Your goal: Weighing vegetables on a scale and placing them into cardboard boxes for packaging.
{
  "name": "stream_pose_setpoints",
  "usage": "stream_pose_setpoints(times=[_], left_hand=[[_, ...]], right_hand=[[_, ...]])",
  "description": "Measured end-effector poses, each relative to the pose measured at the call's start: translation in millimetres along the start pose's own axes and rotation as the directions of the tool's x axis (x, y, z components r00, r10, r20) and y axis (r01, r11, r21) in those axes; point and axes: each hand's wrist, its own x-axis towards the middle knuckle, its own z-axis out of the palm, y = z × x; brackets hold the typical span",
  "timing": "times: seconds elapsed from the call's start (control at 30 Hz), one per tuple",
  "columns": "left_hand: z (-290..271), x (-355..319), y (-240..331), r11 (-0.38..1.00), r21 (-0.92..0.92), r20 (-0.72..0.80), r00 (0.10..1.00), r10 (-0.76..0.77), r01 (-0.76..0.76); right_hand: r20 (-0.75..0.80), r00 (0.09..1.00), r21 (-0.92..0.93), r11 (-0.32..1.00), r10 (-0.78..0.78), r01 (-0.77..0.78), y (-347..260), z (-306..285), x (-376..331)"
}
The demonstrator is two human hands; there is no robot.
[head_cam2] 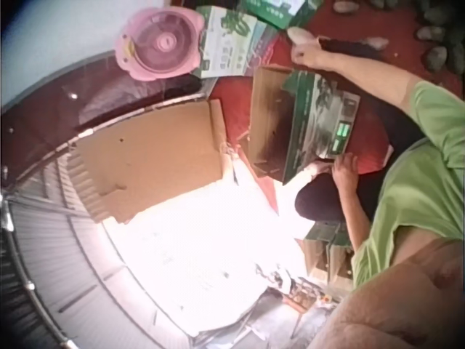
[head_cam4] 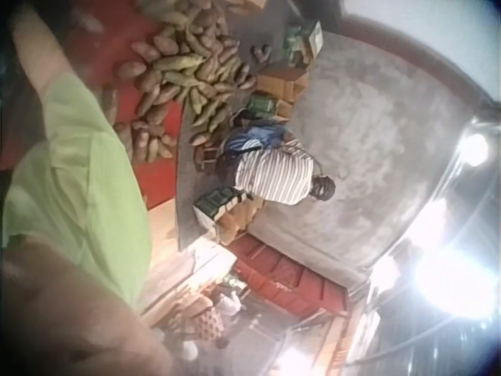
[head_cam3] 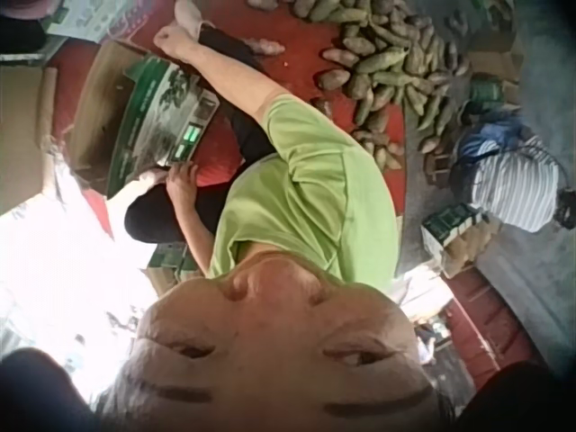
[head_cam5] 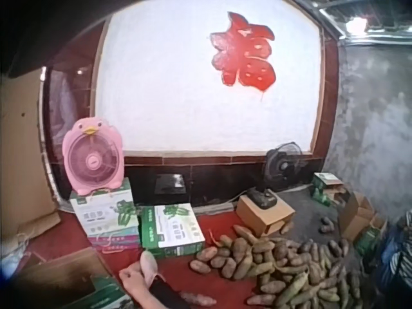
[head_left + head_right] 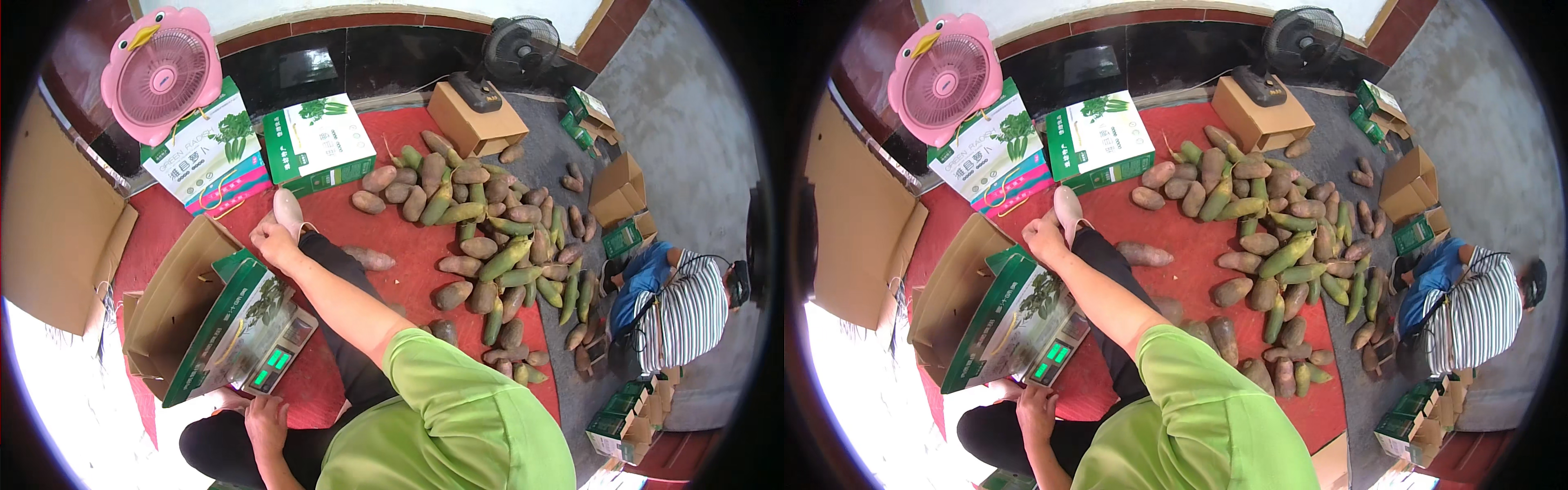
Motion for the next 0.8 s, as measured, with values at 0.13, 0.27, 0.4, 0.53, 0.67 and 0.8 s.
stream_pose_setpoints(times=[0.13,0.27,0.4,0.53,0.67,0.8], left_hand=[[0.9,3.5,3.2,1.000,-0.026,0.007,1.000,-0.001,0.002],[9.5,3.7,-3.1,1.000,-0.018,0.045,0.999,-0.016,0.017],[15.9,5.7,-4.6,0.998,-0.036,0.094,0.995,-0.041,0.044],[15.0,2.8,-5.5,0.998,-0.025,0.106,0.993,-0.054,0.057],[17.5,4.8,-6.2,0.998,-0.040,0.098,0.994,-0.043,0.047],[17.6,5.5,-5.8,0.998,-0.042,0.100,0.994,-0.041,0.045]], right_hand=[[0.015,0.999,0.040,0.998,0.050,-0.051,1.7,5.3,2.0],[0.013,0.998,0.050,0.996,0.069,-0.069,4.1,9.6,2.0],[0.002,0.997,0.027,0.997,0.074,-0.074,7.9,8.3,4.5],[0.022,0.997,0.022,0.997,0.070,-0.070,-2.9,10.6,-4.7],[0.009,0.998,0.022,0.998,0.059,-0.059,-3.9,8.3,-5.4],[0.014,0.998,-0.001,0.998,0.055,-0.055,-6.2,8.9,-8.2]])
